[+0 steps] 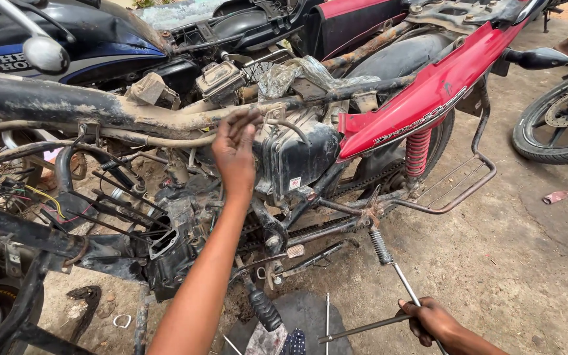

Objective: Remove the air filter cover and air filter from a motorcycle for inspection or replacement.

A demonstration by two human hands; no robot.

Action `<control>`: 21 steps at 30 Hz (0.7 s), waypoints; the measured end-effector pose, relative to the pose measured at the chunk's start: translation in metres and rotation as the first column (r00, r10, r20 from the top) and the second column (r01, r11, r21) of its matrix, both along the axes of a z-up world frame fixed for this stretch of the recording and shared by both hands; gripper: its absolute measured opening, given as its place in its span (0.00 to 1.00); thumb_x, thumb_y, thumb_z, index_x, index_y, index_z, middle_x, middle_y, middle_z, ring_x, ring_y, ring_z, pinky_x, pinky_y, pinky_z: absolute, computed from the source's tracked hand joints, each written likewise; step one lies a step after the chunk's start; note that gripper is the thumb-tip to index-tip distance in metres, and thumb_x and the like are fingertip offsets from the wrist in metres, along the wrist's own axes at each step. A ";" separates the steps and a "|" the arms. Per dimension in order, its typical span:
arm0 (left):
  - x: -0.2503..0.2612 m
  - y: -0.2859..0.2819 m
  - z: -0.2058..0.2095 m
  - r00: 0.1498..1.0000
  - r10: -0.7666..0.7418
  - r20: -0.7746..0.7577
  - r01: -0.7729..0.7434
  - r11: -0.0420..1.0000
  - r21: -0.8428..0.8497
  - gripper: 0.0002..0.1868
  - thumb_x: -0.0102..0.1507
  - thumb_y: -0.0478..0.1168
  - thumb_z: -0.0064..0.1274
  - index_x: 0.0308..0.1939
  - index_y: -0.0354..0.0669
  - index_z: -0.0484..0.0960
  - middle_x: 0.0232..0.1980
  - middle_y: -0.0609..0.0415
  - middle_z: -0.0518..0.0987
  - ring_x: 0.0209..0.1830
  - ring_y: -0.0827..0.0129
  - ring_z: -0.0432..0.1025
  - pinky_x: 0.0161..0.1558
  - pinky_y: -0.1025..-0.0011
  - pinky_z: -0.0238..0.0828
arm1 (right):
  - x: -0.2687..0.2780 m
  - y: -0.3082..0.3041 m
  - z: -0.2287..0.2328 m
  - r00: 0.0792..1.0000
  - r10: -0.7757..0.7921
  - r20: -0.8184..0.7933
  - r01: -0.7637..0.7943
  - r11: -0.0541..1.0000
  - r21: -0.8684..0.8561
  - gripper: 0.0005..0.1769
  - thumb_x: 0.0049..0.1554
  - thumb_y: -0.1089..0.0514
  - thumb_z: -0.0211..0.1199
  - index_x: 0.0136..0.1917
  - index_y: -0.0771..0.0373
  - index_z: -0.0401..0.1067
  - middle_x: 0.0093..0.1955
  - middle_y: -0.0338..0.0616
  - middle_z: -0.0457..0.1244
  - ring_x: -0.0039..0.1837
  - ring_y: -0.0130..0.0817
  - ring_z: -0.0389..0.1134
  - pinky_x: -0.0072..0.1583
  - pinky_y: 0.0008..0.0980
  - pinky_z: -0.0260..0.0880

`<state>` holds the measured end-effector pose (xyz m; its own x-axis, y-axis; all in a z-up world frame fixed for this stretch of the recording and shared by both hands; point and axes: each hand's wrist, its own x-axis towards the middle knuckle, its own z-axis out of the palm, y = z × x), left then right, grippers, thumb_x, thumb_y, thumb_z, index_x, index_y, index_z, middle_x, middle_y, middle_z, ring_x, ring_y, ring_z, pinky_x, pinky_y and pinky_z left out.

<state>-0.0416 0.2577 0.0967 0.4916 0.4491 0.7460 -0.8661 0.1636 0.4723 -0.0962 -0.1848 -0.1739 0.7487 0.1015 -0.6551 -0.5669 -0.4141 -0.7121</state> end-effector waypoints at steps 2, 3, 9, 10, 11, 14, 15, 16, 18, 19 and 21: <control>-0.042 -0.017 -0.017 0.954 0.282 -0.100 -0.255 0.942 0.219 0.10 0.69 0.33 0.53 0.54 0.38 0.79 0.53 0.47 0.84 0.53 0.64 0.80 0.59 0.66 0.78 | 0.020 0.013 -0.023 0.999 0.027 0.032 -0.027 1.000 -0.001 0.24 0.63 0.44 0.60 0.48 0.71 0.70 0.24 0.44 0.58 0.23 0.33 0.53 0.28 0.35 0.54; -0.067 -0.026 -0.030 0.826 0.546 -0.143 -0.436 0.778 0.452 0.11 0.67 0.33 0.55 0.53 0.39 0.81 0.53 0.49 0.84 0.52 0.63 0.80 0.58 0.65 0.78 | 0.021 0.019 -0.042 0.998 0.047 0.052 -0.047 0.999 0.001 0.24 0.61 0.43 0.59 0.46 0.70 0.74 0.23 0.42 0.58 0.22 0.30 0.51 0.27 0.34 0.53; -0.136 -0.037 -0.110 0.853 0.520 -0.050 -0.282 0.538 0.795 0.08 0.62 0.29 0.56 0.45 0.38 0.82 0.48 0.47 0.83 0.49 0.56 0.81 0.51 0.65 0.78 | 0.029 0.030 -0.208 0.946 -0.317 0.068 0.308 0.945 0.109 0.17 0.62 0.53 0.61 0.46 0.73 0.73 0.27 0.44 0.60 0.24 0.32 0.55 0.27 0.35 0.53; -0.141 -0.034 -0.113 0.853 0.519 -0.060 -0.271 0.538 0.798 0.08 0.62 0.29 0.56 0.45 0.38 0.82 0.48 0.47 0.83 0.49 0.56 0.81 0.51 0.65 0.78 | 0.021 0.013 -0.252 0.946 -0.318 0.056 0.312 0.944 0.105 0.17 0.62 0.53 0.61 0.46 0.73 0.73 0.27 0.44 0.60 0.24 0.32 0.55 0.27 0.35 0.53; -0.140 -0.031 -0.112 0.869 0.495 -0.021 -0.256 0.485 0.836 0.10 0.60 0.28 0.56 0.45 0.39 0.82 0.47 0.48 0.83 0.48 0.55 0.80 0.50 0.64 0.78 | 0.023 -0.006 -0.291 0.903 -0.414 0.112 0.407 0.910 0.083 0.16 0.62 0.55 0.61 0.47 0.74 0.72 0.30 0.49 0.63 0.27 0.37 0.59 0.29 0.38 0.56; -0.139 -0.023 -0.121 0.890 0.455 0.026 -0.230 0.399 0.888 0.12 0.57 0.28 0.57 0.45 0.40 0.83 0.46 0.49 0.82 0.47 0.53 0.79 0.49 0.62 0.78 | -0.015 -0.016 -0.296 0.913 -0.331 0.240 0.399 0.850 -0.344 0.16 0.58 0.52 0.66 0.52 0.66 0.72 0.40 0.55 0.66 0.41 0.46 0.66 0.41 0.41 0.63; -0.138 -0.018 -0.124 0.893 0.446 0.050 -0.233 0.364 0.902 0.13 0.56 0.28 0.57 0.45 0.40 0.83 0.46 0.50 0.82 0.47 0.53 0.79 0.49 0.61 0.78 | -0.028 -0.011 -0.277 0.961 -0.121 0.247 0.262 0.677 -0.687 0.21 0.53 0.49 0.73 0.56 0.59 0.74 0.47 0.56 0.67 0.51 0.51 0.68 0.51 0.43 0.67; -0.135 -0.017 -0.127 0.891 0.451 0.042 -0.228 0.367 0.902 0.13 0.56 0.28 0.57 0.45 0.40 0.83 0.46 0.50 0.82 0.47 0.53 0.79 0.49 0.61 0.78 | -0.043 0.003 -0.267 0.964 -0.116 0.241 0.254 0.676 -0.692 0.21 0.53 0.49 0.73 0.56 0.59 0.74 0.47 0.56 0.67 0.51 0.51 0.68 0.51 0.43 0.67; -0.133 -0.011 -0.133 0.900 0.434 0.019 -0.173 0.317 0.933 0.12 0.58 0.30 0.59 0.45 0.41 0.83 0.45 0.51 0.82 0.44 0.55 0.79 0.46 0.62 0.78 | -0.076 0.039 -0.251 0.872 0.322 0.368 0.174 0.498 -0.850 0.15 0.52 0.54 0.66 0.54 0.56 0.74 0.52 0.51 0.68 0.58 0.48 0.69 0.62 0.54 0.67; -0.132 -0.010 -0.132 0.896 0.444 0.012 -0.166 0.309 0.936 0.12 0.58 0.30 0.59 0.45 0.41 0.83 0.45 0.51 0.82 0.44 0.55 0.79 0.46 0.62 0.78 | -0.086 0.066 -0.263 0.873 0.329 0.361 0.160 0.505 -0.848 0.15 0.52 0.54 0.66 0.54 0.56 0.74 0.52 0.51 0.68 0.58 0.48 0.69 0.62 0.54 0.67; -0.129 -0.008 -0.132 0.909 0.415 0.035 -0.160 0.269 0.950 0.10 0.59 0.30 0.60 0.44 0.41 0.83 0.43 0.52 0.81 0.43 0.57 0.79 0.45 0.63 0.78 | -0.106 0.116 -0.285 0.679 0.596 0.428 -0.345 0.774 -0.532 0.10 0.51 0.55 0.65 0.48 0.55 0.74 0.50 0.48 0.70 0.55 0.50 0.72 0.58 0.47 0.73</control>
